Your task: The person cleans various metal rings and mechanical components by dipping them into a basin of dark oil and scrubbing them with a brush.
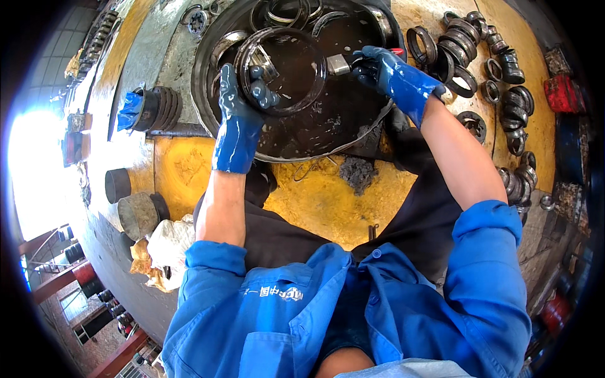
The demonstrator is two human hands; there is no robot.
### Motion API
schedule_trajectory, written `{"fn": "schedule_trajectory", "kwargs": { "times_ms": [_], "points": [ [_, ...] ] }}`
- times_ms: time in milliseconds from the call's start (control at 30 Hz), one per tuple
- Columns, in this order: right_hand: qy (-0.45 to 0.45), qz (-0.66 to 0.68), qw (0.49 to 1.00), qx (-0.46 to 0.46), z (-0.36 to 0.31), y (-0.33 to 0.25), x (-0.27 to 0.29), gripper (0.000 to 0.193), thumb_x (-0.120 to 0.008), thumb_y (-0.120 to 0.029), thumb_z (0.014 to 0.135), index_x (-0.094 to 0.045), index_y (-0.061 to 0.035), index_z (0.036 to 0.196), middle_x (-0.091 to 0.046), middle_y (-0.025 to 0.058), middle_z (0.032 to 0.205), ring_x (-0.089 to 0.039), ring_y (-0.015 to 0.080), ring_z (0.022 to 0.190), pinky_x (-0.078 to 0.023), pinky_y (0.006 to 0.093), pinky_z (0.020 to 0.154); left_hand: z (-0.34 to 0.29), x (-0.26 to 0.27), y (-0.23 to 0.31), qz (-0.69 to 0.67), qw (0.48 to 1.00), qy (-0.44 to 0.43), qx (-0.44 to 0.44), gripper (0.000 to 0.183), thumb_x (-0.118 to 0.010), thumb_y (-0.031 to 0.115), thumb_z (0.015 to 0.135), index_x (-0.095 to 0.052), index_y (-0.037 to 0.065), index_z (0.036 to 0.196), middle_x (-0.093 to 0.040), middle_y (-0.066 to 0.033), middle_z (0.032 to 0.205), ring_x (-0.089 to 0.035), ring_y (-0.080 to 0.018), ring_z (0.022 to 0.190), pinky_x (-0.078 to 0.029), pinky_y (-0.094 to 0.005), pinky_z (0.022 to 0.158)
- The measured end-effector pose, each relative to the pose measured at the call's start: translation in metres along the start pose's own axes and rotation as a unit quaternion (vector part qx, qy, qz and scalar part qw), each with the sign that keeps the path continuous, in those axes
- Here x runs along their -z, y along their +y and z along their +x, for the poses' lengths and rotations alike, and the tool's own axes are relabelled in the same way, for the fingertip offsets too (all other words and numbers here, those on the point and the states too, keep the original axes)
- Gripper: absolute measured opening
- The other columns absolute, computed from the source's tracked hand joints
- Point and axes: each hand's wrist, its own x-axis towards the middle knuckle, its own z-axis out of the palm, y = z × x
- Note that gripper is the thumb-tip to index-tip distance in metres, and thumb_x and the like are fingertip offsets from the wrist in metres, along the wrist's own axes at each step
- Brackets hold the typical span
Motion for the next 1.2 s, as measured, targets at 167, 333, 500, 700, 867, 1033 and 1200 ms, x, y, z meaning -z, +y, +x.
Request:
{"fn": "schedule_trajectory", "kwargs": {
  "times_ms": [167,333,500,700,867,1033,1200],
  "points": [
    [0.057,-0.045,0.996,0.043,-0.032,-0.003,-0.023,0.021,-0.067,-0.027,0.100,-0.073,-0.0111,0.112,-0.077,0.0080,0.105,-0.073,0.0235,0.090,-0.061,0.0407,0.079,0.021,0.007,-0.007,-0.119,0.992,0.040,-0.016,0.050,-0.050,0.058,0.103,-0.065,0.011,0.095,-0.049,0.0051,0.058,-0.045,-0.0145,0.048,-0.043,-0.0351,0.055],
    [0.079,-0.231,0.967,0.076,-0.069,-0.002,-0.051,0.036,-0.070,-0.042,0.097,-0.077,-0.0099,0.114,-0.076,0.0059,0.098,-0.071,0.0169,0.082,-0.058,0.0331,0.074,0.027,0.030,-0.017,-0.304,0.951,-0.042,0.048,0.054,-0.037,0.053,0.107,-0.069,0.009,0.100,-0.060,-0.0024,0.067,-0.056,-0.0232,0.059,-0.052,-0.0429,0.067],
    [0.117,-0.404,0.898,0.131,-0.069,0.008,-0.059,0.041,-0.074,-0.044,0.089,-0.078,-0.0038,0.095,-0.076,0.0083,0.083,-0.072,0.0158,0.070,-0.059,0.0298,0.069,0.014,0.028,-0.028,-0.288,0.955,0.008,0.077,0.053,-0.037,0.051,0.107,-0.069,0.008,0.102,-0.062,-0.0034,0.070,-0.058,-0.0240,0.062,-0.052,-0.0437,0.071],
    [0.138,-0.438,0.884,0.084,-0.074,0.017,-0.054,0.046,-0.074,-0.051,0.085,-0.079,-0.0067,0.098,-0.076,0.0112,0.088,-0.074,0.0244,0.087,-0.056,0.0380,0.086,0.013,0.024,-0.034,-0.278,0.956,0.024,0.087,0.052,-0.037,0.048,0.107,-0.069,0.008,0.104,-0.064,-0.0045,0.073,-0.059,-0.0250,0.066,-0.053,-0.0447,0.075],
    [0.064,-0.427,0.885,0.175,-0.087,0.022,-0.059,0.039,-0.075,-0.044,0.089,-0.079,-0.0074,0.102,-0.077,0.0100,0.091,-0.074,0.0205,0.085,-0.057,0.0343,0.085,0.014,0.025,-0.035,-0.275,0.957,0.033,0.088,0.051,-0.037,0.046,0.107,-0.069,0.007,0.105,-0.065,-0.0054,0.075,-0.061,-0.0258,0.069,-0.053,-0.0455,0.078],
    [-0.108,-0.393,0.851,0.331,-0.105,0.010,-0.082,0.020,-0.074,-0.023,0.097,-0.079,-0.0063,0.107,-0.079,0.0048,0.095,-0.073,0.0106,0.087,-0.059,0.0274,0.081,0.012,0.025,-0.040,-0.277,0.955,0.043,0.093,0.050,-0.037,0.044,0.107,-0.070,0.006,0.107,-0.067,-0.0063,0.077,-0.063,-0.0267,0.071,-0.053,-0.0463,0.081],
    [-0.167,-0.472,0.814,0.295,-0.090,0.012,-0.077,0.025,-0.076,-0.023,0.097,-0.077,-0.0080,0.116,-0.079,0.0049,0.099,-0.071,0.0102,0.088,-0.059,0.0268,0.082,0.012,0.020,-0.045,-0.278,0.954,0.051,0.097,0.049,-0.037,0.042,0.107,-0.070,0.006,0.109,-0.069,-0.0073,0.080,-0.064,-0.0275,0.074,-0.054,-0.0472,0.084]
  ]
}}
